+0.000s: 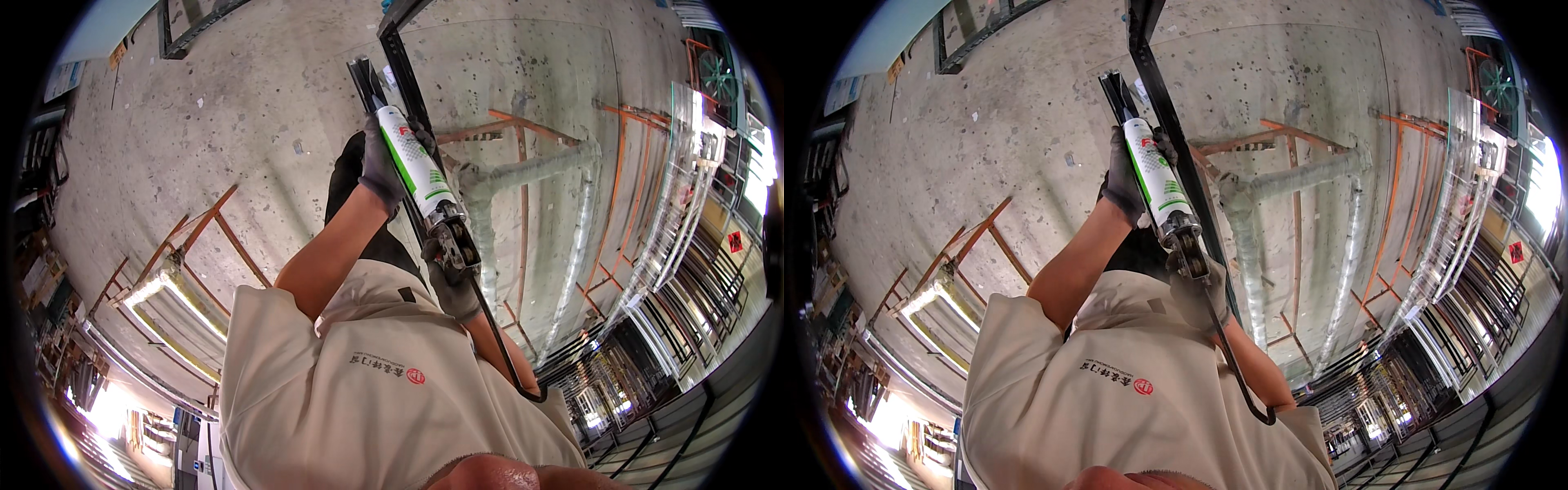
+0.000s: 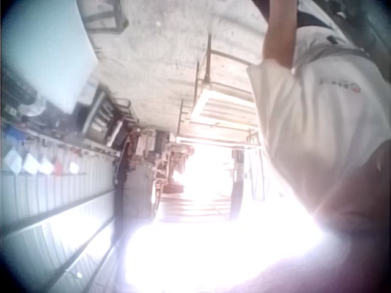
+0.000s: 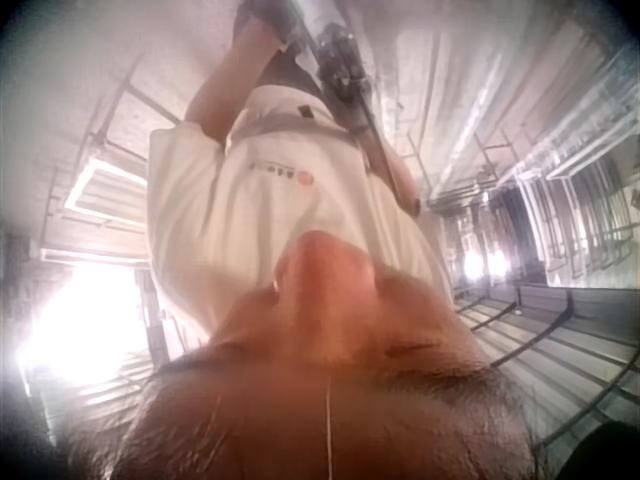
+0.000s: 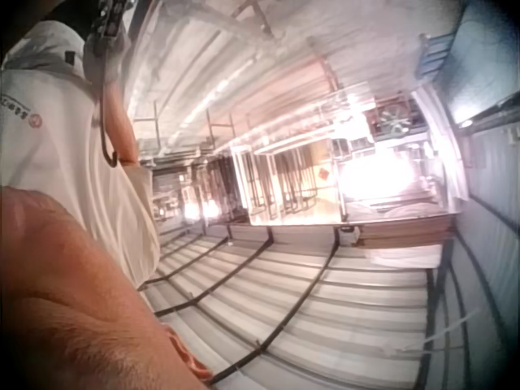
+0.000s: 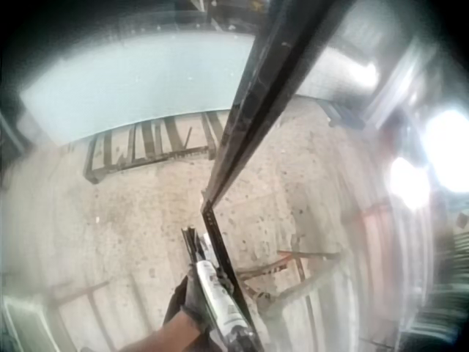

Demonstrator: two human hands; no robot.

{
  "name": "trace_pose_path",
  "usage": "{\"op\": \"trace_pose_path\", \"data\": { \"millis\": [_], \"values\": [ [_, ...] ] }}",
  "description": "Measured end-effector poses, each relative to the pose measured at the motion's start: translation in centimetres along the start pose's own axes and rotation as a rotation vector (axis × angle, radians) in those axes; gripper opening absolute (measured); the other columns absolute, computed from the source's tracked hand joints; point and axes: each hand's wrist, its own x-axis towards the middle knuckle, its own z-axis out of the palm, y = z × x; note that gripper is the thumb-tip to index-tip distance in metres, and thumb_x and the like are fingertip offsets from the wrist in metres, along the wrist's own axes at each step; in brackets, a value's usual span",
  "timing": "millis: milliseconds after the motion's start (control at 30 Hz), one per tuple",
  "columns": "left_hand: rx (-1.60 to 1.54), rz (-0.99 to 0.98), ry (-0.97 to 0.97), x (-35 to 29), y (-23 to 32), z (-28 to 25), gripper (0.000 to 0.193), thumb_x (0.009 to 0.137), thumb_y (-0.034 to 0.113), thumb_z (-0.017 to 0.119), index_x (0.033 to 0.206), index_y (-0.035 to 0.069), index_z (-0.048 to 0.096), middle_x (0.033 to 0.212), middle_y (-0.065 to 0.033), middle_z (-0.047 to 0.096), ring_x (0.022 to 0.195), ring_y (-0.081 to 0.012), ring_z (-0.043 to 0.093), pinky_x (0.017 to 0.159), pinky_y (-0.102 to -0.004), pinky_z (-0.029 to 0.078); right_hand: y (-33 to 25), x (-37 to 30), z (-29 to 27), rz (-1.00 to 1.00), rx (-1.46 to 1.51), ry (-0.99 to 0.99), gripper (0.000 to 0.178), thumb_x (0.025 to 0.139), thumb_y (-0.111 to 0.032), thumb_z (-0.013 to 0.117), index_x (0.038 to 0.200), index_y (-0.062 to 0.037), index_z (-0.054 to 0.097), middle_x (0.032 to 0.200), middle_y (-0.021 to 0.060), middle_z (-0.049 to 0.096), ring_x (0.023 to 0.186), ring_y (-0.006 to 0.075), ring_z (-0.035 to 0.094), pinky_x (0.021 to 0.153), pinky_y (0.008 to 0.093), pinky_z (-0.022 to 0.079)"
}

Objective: The person assembles a rectangular window frame by positioning metal profiles on a jig and securing them with a cordless drill. They then apply sealant along the frame's edges using a caulking gun.

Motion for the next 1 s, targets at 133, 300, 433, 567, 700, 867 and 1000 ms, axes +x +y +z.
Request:
{"op": "trace_pose_path", "data": {
  "millis": [133,300,433,567,700,867,1000],
  "values": [
    [-0.007,0.004,-0.002,-0.4,-0.5,-0.4,0.079,0.096,0.074,0.036,0.102,-0.002,0.057,0.082,-0.0144,0.064,0.073,-0.0297,0.064,0.076,-0.0439,0.056,0.6,-0.6,0.1,-0.020,-0.014,0.042,0.010,0.086,-0.004,0.065,0.095,-0.0010,0.069,0.079,0.0059,0.068,0.072,0.0123,0.064,0.065,0.0296,0.051],
    [0.024,0.036,0.021,-1.0,-1.4,-1.0,0.077,0.097,0.073,0.035,0.102,-0.001,0.057,0.081,-0.0144,0.064,0.073,-0.0293,0.063,0.076,-0.0434,0.056,0.7,-1.5,0.1,-0.008,-0.009,0.034,0.012,0.089,-0.001,0.061,0.100,-0.0005,0.065,0.084,0.0078,0.066,0.078,0.0148,0.063,0.070,0.0311,0.051],
    [0.031,0.036,0.007,-1.3,-2.1,-1.7,0.075,0.098,0.072,0.034,0.101,0.001,0.057,0.083,-0.0138,0.064,0.073,-0.0285,0.064,0.075,-0.0432,0.056,0.4,-2.6,-1.4,0.060,-0.139,-0.125,0.021,0.091,0.003,0.053,0.110,-0.0010,0.061,0.099,0.0079,0.064,0.096,0.0176,0.062,0.085,0.0320,0.051],
    [0.050,0.060,0.007,-1.9,-2.8,-2.2,0.071,0.098,0.071,0.034,0.102,0.003,0.057,0.086,-0.0133,0.064,0.074,-0.0280,0.064,0.075,-0.0435,0.056,1.3,-3.6,-1.6,0.069,-0.116,-0.108,0.019,0.092,0.001,0.054,0.108,0.0000,0.064,0.097,0.0089,0.066,0.095,0.0181,0.064,0.083,0.0326,0.052],
    [0.046,0.049,0.005,-2.2,-3.3,-3.1,0.070,0.098,0.071,0.035,0.103,0.004,0.057,0.086,-0.0134,0.064,0.076,-0.0281,0.065,0.074,-0.0435,0.056,2.9,-4.6,-1.8,0.057,-0.164,-0.096,0.020,0.091,0.001,0.056,0.110,0.0012,0.066,0.097,0.0093,0.067,0.094,0.0178,0.065,0.082,0.0328,0.053],
    [0.048,0.036,0.002,-2.7,-4.1,-4.0,0.072,0.098,0.071,0.035,0.102,0.003,0.057,0.086,-0.0139,0.064,0.076,-0.0290,0.065,0.075,-0.0434,0.056,4.1,-5.9,-1.6,0.028,-0.111,-0.033,0.019,0.092,0.000,0.058,0.109,0.0021,0.066,0.094,0.0082,0.068,0.089,0.0158,0.067,0.077,0.0309,0.054],
    [0.072,0.034,0.025,-3.1,-4.7,-4.9,0.074,0.098,0.071,0.035,0.103,0.001,0.058,0.085,-0.0147,0.064,0.075,-0.0297,0.064,0.075,-0.0433,0.056,4.1,-6.7,-1.8,-0.010,-0.184,-0.026,0.016,0.092,0.000,0.060,0.107,0.0020,0.067,0.089,0.0068,0.069,0.083,0.0150,0.067,0.073,0.0298,0.054]
  ]
}}
